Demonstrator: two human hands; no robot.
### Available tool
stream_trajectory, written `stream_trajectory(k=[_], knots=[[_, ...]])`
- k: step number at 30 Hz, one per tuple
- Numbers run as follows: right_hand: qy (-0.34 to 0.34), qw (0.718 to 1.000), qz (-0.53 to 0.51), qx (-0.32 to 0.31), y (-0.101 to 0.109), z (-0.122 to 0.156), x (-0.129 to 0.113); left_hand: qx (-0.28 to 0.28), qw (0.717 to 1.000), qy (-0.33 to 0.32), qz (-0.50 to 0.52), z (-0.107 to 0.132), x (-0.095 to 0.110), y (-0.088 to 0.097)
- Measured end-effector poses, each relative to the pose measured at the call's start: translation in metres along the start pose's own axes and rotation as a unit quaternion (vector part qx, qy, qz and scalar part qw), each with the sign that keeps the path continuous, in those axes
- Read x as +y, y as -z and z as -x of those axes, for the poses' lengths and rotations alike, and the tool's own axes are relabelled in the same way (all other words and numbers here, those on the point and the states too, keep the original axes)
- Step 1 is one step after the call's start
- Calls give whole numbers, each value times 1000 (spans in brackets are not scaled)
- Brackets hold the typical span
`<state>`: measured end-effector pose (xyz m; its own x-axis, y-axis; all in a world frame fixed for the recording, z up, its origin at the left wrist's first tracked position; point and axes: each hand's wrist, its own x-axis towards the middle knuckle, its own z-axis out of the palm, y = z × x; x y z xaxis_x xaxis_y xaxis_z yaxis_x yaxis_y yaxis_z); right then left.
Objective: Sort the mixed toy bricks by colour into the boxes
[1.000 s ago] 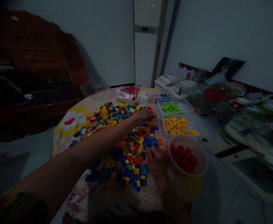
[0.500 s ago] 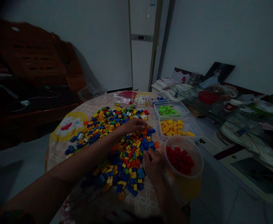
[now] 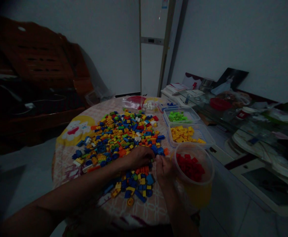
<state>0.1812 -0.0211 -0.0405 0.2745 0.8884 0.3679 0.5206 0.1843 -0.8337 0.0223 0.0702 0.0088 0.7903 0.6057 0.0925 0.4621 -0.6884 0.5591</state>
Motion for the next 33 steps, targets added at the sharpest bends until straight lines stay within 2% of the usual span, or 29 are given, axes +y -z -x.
stream_trajectory(k=[2, 6, 10, 13, 17, 21, 25, 28, 30, 31, 33], knots=[[-2, 1000, -10, 8, 0, 0, 3, 28, 996, 33, 83, -2, -10, 2], [-1, 1000, -22, 10, 1, -2, 6, 78, 962, 79, 250, -3, -26, 7], [-1, 1000, -21, 7, 0, -2, 7, 82, 949, 80, 292, 0, -29, 10], [-2, 1000, -29, 6, 0, -2, 7, 69, 966, 47, 243, 1, -25, 11], [-8, 999, -31, 9, -1, -2, 6, 30, 994, -45, 96, 2, -16, 9], [-9, 1000, -22, 9, 0, -3, 6, -6, 994, -107, -14, 2, -6, 6], [-6, 1000, -23, 12, 0, -3, 7, -14, 993, -118, -30, 0, -3, 4], [-2, 1000, -22, 11, 0, -2, 7, 11, 995, -90, 40, -1, -7, 3], [0, 1000, -20, 11, 0, -2, 7, 32, 988, -41, 148, 0, -12, 4], [0, 1000, -21, 11, 0, -2, 6, 36, 975, -12, 217, 1, -15, 5], [2, 1000, -23, 13, -1, -3, 7, 39, 931, 45, 361, 3, -19, 8]])
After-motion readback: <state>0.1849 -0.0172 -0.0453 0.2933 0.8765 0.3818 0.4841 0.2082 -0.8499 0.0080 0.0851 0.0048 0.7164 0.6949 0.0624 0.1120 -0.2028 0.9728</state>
